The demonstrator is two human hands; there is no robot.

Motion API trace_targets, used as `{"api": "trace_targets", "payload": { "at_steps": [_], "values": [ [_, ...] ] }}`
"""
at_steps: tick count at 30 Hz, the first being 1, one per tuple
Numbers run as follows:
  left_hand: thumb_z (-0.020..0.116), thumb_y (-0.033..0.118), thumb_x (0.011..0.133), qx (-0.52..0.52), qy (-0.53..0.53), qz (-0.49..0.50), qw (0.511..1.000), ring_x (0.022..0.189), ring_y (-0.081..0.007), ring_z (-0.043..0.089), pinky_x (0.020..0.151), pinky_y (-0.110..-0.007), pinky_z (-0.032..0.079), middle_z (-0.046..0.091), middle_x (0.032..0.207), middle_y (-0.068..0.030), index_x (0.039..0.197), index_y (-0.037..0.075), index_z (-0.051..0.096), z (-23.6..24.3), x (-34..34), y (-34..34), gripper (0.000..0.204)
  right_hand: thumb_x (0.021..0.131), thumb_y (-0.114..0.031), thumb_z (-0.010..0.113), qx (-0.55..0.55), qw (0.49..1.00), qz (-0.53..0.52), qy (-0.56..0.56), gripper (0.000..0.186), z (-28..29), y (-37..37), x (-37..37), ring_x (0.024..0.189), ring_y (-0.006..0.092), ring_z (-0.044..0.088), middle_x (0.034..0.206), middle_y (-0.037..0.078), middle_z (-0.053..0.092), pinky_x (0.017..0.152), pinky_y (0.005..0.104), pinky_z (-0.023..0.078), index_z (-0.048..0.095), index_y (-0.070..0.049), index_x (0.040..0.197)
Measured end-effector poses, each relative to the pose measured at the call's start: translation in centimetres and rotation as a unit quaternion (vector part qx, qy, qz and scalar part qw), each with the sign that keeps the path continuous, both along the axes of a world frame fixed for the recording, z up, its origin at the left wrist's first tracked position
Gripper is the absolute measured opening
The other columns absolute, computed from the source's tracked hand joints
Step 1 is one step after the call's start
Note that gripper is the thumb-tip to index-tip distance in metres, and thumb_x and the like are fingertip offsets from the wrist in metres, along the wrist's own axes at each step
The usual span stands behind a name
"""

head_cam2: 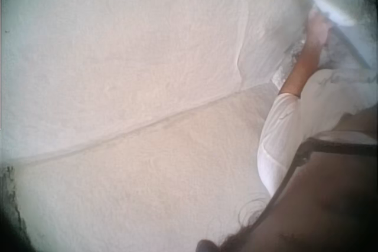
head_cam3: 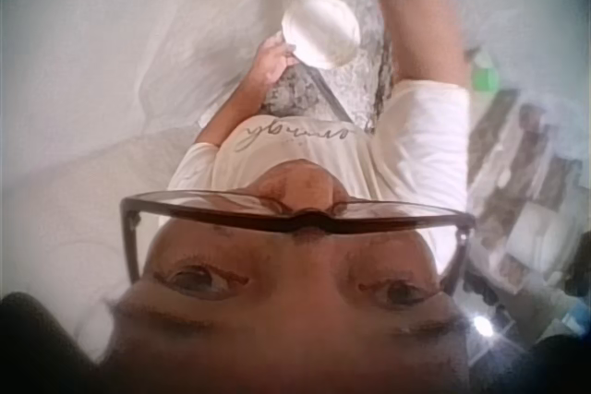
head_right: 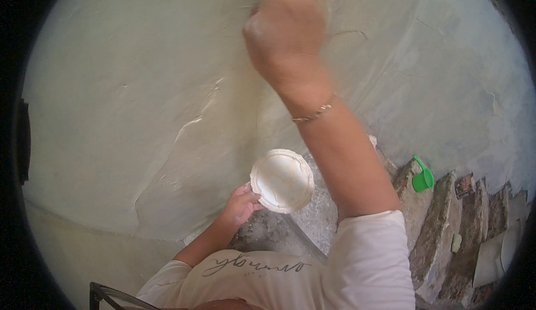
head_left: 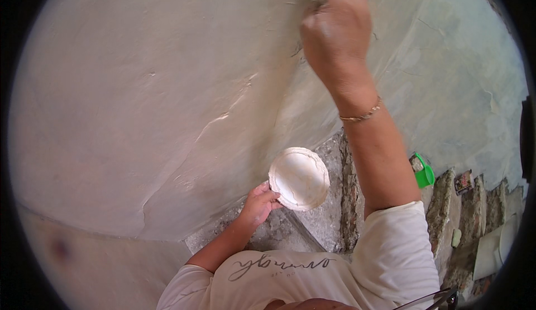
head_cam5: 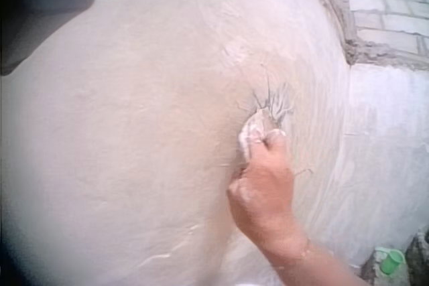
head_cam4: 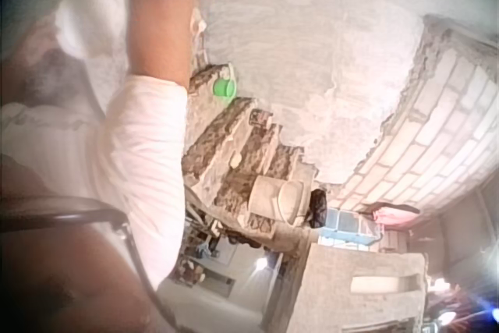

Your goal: The person patches a crack in a wall by applying plaster from a container onto the wall using a putty knife and smoothing it over.

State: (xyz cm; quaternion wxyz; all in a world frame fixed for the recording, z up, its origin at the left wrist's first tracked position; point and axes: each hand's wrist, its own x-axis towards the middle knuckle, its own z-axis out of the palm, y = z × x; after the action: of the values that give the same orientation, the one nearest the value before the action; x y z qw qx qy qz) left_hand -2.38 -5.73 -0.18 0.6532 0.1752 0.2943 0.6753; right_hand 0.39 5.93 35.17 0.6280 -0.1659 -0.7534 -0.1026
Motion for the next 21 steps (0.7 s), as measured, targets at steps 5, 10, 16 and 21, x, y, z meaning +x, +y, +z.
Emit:
{"api": "trace_targets", "payload": {
  "at_steps": [5, 10, 16, 21],
  "values": [
    [0.05, -0.002, 0.083, -0.013, 0.003, -0.006, 1.0, 0.097, -0.0206, 0.061, 0.081, -0.038, 0.052, 0.06, 0.111, -0.0105, 0.123, -0.001, 0.049, -0.4, 0.1, 0.3, 0.04, 0.068, 0.005, 0.053, 0.085, 0.994, -0.044, -0.044, 0.043, -4.1, 0.3, -2.1, 0.075, 0.0382, 0.058, 0.096, 0.024, 0.049, 0.068, 0.0405, 0.051, 0.05, 0.014, 0.109],
    [0.05, -0.002, 0.083, -0.018, 0.005, -0.008, 1.0, 0.098, -0.0206, 0.061, 0.081, -0.037, 0.052, 0.06, 0.111, -0.0104, 0.122, -0.001, 0.049, -0.6, -0.3, 0.3, 0.04, 0.068, 0.006, 0.057, 0.052, 0.998, 0.009, -0.044, 0.047, -5.7, -0.1, 0.4, 0.076, 0.031, 0.056, 0.094, 0.016, 0.053, 0.065, 0.0364, 0.048, 0.055, 0.003, 0.115],
    [0.05, -0.002, 0.083, -0.012, 0.009, -0.001, 1.0, 0.097, -0.0202, 0.061, 0.081, -0.036, 0.052, 0.06, 0.112, -0.0097, 0.123, 0.0, 0.049, 0.2, 0.4, 0.2, 0.04, 0.07, 0.003, 0.061, -0.011, 0.999, 0.023, 0.027, 0.04, -0.7, 3.2, 5.8, 0.084, 0.0289, 0.061, 0.097, 0.015, 0.061, 0.073, 0.0313, 0.049, 0.061, 0.0, 0.109],
    [0.05, -0.002, 0.083, -0.016, 0.015, 0.009, 1.0, 0.097, -0.0202, 0.061, 0.08, -0.035, 0.053, 0.06, 0.112, -0.0098, 0.123, 0.0, 0.049, 0.6, 0.2, -0.2, 0.04, 0.072, 0.009, 0.049, 0.13, 0.985, 0.115, 0.013, 0.036, 3.3, 4.1, 4.9, 0.081, 0.0332, 0.054, 0.087, 0.02, 0.054, 0.071, 0.0366, 0.045, 0.061, 0.005, 0.106]
  ]
}}
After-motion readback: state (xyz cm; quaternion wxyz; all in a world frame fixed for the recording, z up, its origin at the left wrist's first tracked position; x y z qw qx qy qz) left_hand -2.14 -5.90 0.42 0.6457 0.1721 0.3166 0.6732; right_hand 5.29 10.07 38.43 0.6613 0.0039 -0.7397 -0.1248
